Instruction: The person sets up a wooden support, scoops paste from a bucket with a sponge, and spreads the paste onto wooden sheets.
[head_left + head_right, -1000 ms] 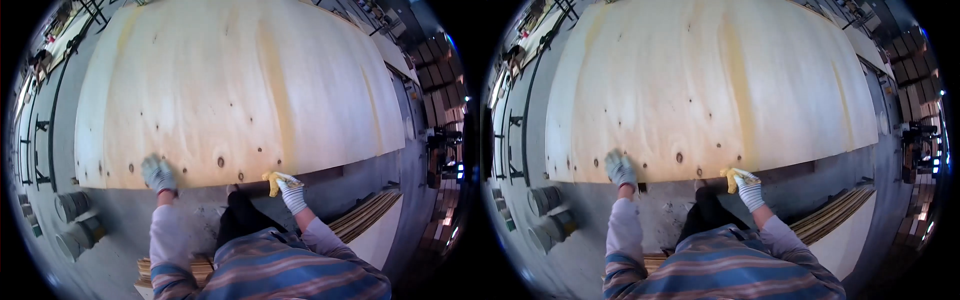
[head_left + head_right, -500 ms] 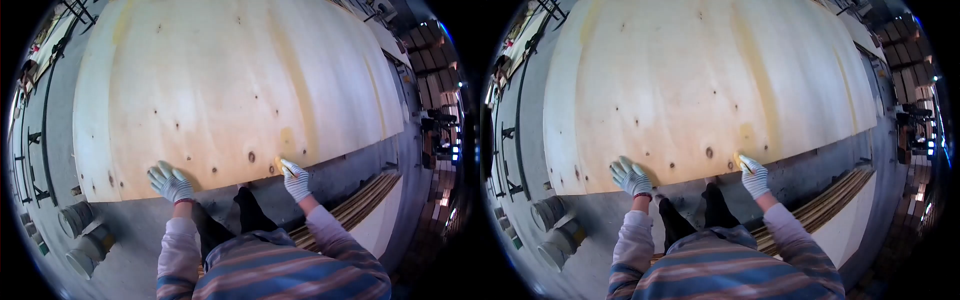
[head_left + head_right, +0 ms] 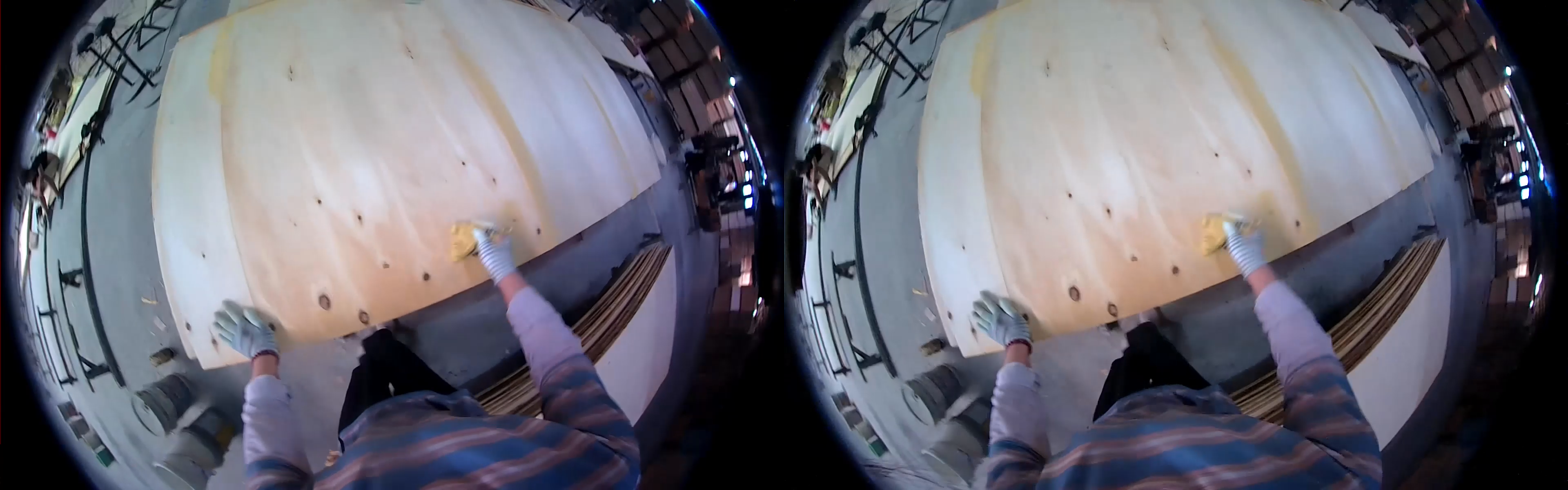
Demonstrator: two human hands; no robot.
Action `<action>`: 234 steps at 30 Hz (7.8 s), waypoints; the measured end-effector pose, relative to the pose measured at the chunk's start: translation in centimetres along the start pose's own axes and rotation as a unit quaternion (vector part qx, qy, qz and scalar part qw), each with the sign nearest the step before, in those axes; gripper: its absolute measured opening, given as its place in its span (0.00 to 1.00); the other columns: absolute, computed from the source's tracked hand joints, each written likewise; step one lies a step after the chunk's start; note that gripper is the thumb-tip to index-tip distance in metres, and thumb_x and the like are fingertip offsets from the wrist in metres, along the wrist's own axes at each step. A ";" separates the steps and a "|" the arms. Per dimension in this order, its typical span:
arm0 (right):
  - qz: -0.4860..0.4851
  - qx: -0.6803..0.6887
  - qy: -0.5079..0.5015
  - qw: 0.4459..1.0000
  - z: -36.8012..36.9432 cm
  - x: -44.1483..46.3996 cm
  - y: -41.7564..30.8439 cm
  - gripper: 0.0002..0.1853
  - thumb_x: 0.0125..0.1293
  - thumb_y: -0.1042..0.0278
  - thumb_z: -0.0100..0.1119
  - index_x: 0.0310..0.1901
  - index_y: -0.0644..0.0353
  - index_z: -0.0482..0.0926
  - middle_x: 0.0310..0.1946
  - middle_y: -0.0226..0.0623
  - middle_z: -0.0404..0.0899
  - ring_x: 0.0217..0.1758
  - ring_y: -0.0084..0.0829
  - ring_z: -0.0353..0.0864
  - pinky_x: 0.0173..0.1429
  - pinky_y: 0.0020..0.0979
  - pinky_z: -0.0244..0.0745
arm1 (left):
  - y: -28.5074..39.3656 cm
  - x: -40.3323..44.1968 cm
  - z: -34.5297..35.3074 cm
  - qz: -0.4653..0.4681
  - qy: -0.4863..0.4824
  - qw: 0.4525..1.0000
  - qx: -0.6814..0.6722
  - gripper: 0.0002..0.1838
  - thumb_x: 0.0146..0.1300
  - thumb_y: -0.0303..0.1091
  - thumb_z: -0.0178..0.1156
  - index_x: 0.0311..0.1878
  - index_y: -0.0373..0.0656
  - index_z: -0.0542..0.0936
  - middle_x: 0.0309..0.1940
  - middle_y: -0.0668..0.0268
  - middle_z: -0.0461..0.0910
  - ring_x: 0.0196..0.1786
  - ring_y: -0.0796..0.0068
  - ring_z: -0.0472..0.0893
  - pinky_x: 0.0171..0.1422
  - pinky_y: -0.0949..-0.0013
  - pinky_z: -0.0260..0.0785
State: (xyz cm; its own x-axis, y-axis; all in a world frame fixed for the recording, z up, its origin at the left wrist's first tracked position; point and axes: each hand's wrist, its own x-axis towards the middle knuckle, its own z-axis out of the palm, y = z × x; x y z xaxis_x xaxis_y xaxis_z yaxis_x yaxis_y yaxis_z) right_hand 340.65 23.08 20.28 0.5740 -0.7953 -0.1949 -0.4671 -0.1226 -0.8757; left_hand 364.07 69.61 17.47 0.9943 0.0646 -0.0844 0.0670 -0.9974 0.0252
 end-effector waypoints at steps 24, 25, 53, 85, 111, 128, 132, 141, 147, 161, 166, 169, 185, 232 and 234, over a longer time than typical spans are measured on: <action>-0.260 -0.297 0.083 0.915 26.2 -24.9 -8.1 0.11 0.58 0.75 0.60 0.43 0.58 0.81 0.40 0.41 0.83 0.43 0.40 0.83 0.50 0.35 0.78 | -9.8 6.3 1.1 0.282 -0.008 0.952 -0.116 0.34 0.66 0.45 0.45 0.72 0.40 0.54 0.73 0.47 0.47 0.75 0.46 0.44 0.76 0.45 0.32; -0.264 -0.293 0.094 0.914 26.2 -24.6 -8.7 0.11 0.58 0.75 0.60 0.43 0.58 0.81 0.40 0.41 0.83 0.43 0.40 0.83 0.50 0.35 0.78 | -10.9 7.9 -0.1 0.226 -0.001 0.972 -0.069 0.33 0.67 0.44 0.44 0.73 0.41 0.53 0.74 0.50 0.47 0.76 0.51 0.45 0.77 0.47 0.32; -0.088 0.153 -0.135 0.975 53.9 24.3 -28.9 0.16 0.61 0.59 0.59 0.45 0.59 0.81 0.43 0.39 0.83 0.48 0.34 0.81 0.53 0.31 0.75 | -7.8 24.4 -2.7 0.042 -0.017 0.991 -0.128 0.29 0.68 0.45 0.43 0.69 0.42 0.59 0.66 0.42 0.58 0.63 0.42 0.66 0.66 0.53 0.61; 0.054 -0.022 0.222 0.973 41.3 -25.8 -15.6 0.11 0.63 0.68 0.58 0.46 0.60 0.82 0.40 0.34 0.84 0.43 0.31 0.82 0.50 0.31 0.75 | -12.0 24.5 -3.1 0.103 -0.141 0.954 -0.246 0.32 0.72 0.49 0.37 0.73 0.43 0.50 0.69 0.49 0.54 0.67 0.48 0.63 0.69 0.57 0.61; 0.203 0.418 0.536 0.704 39.9 -76.8 -4.1 0.19 0.65 0.58 0.59 0.52 0.61 0.79 0.40 0.37 0.83 0.38 0.27 0.82 0.46 0.33 0.79 | -11.4 -4.5 -1.1 0.781 -0.271 0.469 -0.312 0.28 0.66 0.47 0.49 0.61 0.36 0.70 0.58 0.46 0.71 0.64 0.55 0.68 0.68 0.48 0.59; 0.304 0.369 0.783 0.398 25.9 -91.3 9.6 0.14 0.65 0.71 0.58 0.52 0.58 0.80 0.46 0.33 0.83 0.43 0.24 0.82 0.49 0.26 0.76 | -8.3 -66.5 8.5 0.991 -0.016 -0.112 0.070 0.31 0.65 0.45 0.47 0.67 0.37 0.63 0.69 0.50 0.57 0.71 0.43 0.54 0.71 0.41 0.45; 0.469 0.068 0.741 0.476 27.6 -80.5 5.2 0.21 0.61 0.77 0.54 0.58 0.59 0.75 0.49 0.39 0.79 0.52 0.36 0.79 0.56 0.32 0.74 | -10.1 -67.7 8.0 0.992 0.022 -0.045 0.119 0.34 0.67 0.50 0.42 0.70 0.40 0.57 0.72 0.52 0.49 0.75 0.45 0.45 0.72 0.38 0.40; 0.390 0.236 0.855 0.247 21.5 -73.5 4.5 0.14 0.61 0.77 0.58 0.49 0.59 0.80 0.42 0.40 0.82 0.47 0.37 0.81 0.52 0.30 0.76 | -8.5 -70.8 7.9 0.990 -0.034 -0.129 0.038 0.31 0.66 0.48 0.43 0.67 0.40 0.62 0.67 0.49 0.58 0.72 0.44 0.51 0.72 0.39 0.39; 0.065 0.323 0.938 0.104 7.5 -97.7 14.3 0.13 0.66 0.63 0.58 0.47 0.63 0.80 0.41 0.31 0.81 0.44 0.23 0.79 0.49 0.30 0.77 | -7.8 -84.9 11.7 0.999 0.011 0.028 -0.043 0.30 0.66 0.50 0.45 0.66 0.42 0.64 0.68 0.48 0.58 0.72 0.45 0.54 0.72 0.42 0.44; 0.318 0.222 0.800 0.458 6.1 -107.7 26.7 0.10 0.63 0.69 0.63 0.46 0.53 0.84 0.44 0.34 0.84 0.47 0.25 0.82 0.53 0.26 0.75 | -9.2 -86.6 10.3 0.995 -0.001 0.066 0.074 0.32 0.67 0.51 0.44 0.70 0.46 0.58 0.70 0.49 0.54 0.73 0.44 0.49 0.71 0.38 0.42; 0.382 0.060 0.794 0.469 12.8 -88.2 14.2 0.18 0.57 0.83 0.60 0.48 0.53 0.81 0.48 0.37 0.81 0.50 0.33 0.81 0.55 0.28 0.76 | -8.2 -85.4 11.9 0.999 0.006 0.047 0.016 0.34 0.66 0.55 0.42 0.70 0.44 0.58 0.71 0.49 0.50 0.75 0.44 0.44 0.73 0.40 0.36; 0.481 0.037 0.761 0.434 16.6 -77.2 9.2 0.20 0.55 0.83 0.59 0.50 0.55 0.79 0.48 0.39 0.80 0.50 0.39 0.80 0.54 0.31 0.76 | -8.9 -85.5 11.5 0.998 0.005 0.047 0.034 0.35 0.66 0.55 0.42 0.71 0.44 0.58 0.72 0.50 0.49 0.75 0.44 0.44 0.72 0.40 0.37; 0.464 0.141 0.805 0.340 7.9 -78.3 14.5 0.17 0.60 0.79 0.57 0.52 0.61 0.79 0.43 0.39 0.84 0.41 0.30 0.83 0.48 0.29 0.77 | 12.0 -88.3 12.4 0.990 -0.006 -0.120 -0.080 0.32 0.63 0.51 0.53 0.66 0.43 0.64 0.65 0.49 0.61 0.69 0.46 0.58 0.71 0.45 0.48; 0.366 0.218 0.904 -0.037 -35.8 -35.6 26.4 0.14 0.59 0.75 0.60 0.48 0.64 0.80 0.43 0.34 0.82 0.42 0.26 0.81 0.43 0.28 0.77 | 51.0 -109.0 10.6 0.938 -0.176 -0.295 0.047 0.29 0.64 0.51 0.48 0.64 0.46 0.68 0.63 0.52 0.65 0.68 0.52 0.59 0.70 0.50 0.52; 0.245 0.276 0.916 -0.160 -34.1 -38.8 25.4 0.09 0.62 0.72 0.62 0.43 0.64 0.83 0.37 0.30 0.83 0.38 0.19 0.79 0.42 0.24 0.76 | 55.5 -110.8 13.5 0.974 -0.045 -0.216 -0.048 0.31 0.65 0.51 0.48 0.67 0.46 0.64 0.64 0.51 0.64 0.69 0.51 0.58 0.71 0.49 0.50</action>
State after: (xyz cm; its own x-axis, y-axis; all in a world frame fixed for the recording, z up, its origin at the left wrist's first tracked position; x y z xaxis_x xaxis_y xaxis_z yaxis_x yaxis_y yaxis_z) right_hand 283.58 30.54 20.64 -0.3683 0.8353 -0.4083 0.2372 -0.3402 -0.9100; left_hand 256.48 6.67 14.74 -0.9156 0.3602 0.1786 0.3675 0.9300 0.0085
